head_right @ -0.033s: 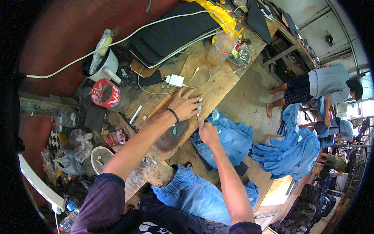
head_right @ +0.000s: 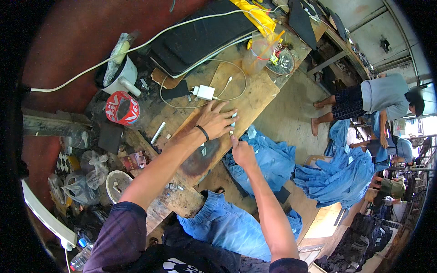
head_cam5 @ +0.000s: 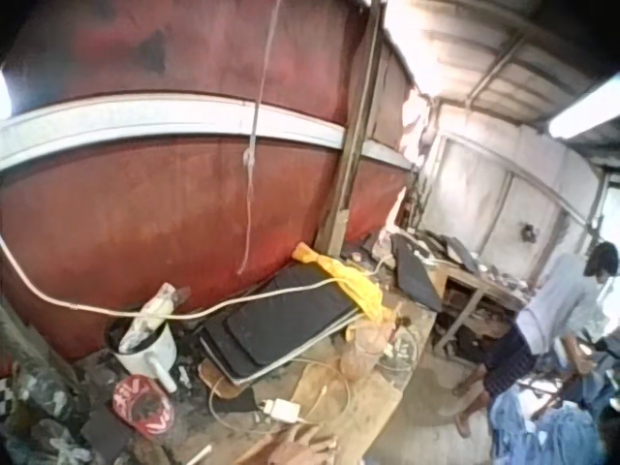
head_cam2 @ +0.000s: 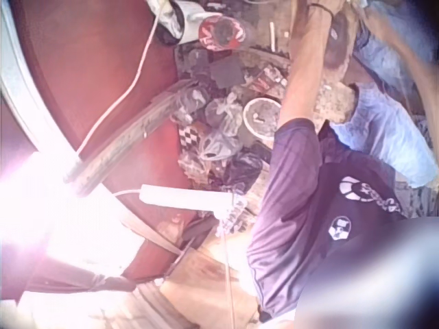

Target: The person uses a utility knife to cut and scrape the surface of a pair of light blue jeans to create distressed markings. They repeatedly lift and reposition the jeans on a workbench while applying the tool to different areas of the fabric.

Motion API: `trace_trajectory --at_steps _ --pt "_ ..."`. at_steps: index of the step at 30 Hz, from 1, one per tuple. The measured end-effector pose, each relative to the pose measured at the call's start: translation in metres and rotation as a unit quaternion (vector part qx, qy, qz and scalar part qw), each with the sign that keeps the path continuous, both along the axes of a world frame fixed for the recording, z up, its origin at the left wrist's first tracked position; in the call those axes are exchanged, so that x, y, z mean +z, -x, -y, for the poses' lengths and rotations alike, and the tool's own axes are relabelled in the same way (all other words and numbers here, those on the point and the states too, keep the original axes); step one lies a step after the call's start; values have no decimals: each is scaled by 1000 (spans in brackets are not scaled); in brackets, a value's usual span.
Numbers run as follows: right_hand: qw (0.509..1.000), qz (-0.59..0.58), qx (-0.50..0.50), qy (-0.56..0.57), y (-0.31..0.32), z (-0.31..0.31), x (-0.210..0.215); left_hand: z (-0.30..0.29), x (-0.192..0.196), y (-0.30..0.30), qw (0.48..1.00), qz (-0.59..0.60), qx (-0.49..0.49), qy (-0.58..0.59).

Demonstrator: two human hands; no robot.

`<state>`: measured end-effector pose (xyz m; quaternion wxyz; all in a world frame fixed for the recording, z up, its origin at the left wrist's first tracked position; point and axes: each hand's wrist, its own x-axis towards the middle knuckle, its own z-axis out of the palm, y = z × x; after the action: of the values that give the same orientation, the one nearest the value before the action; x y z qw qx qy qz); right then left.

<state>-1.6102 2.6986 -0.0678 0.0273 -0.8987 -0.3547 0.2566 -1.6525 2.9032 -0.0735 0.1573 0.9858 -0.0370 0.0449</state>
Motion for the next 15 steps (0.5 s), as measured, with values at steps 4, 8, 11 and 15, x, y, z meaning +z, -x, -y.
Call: trace_trajectory --at_steps 4,8,11,15 --pt "999 -18 11 35 -4 -14 23 4 2 0 999 13 18 -24" --pt "962 -163 -205 80 -11 -29 46 5 3 -4 999 6 14 -41" --pt "971 -148 -171 76 -8 -31 42 7 4 -5 998 8 22 -62" --pt "996 20 -81 -39 15 -10 14 2 5 -9 999 -4 -10 -49"
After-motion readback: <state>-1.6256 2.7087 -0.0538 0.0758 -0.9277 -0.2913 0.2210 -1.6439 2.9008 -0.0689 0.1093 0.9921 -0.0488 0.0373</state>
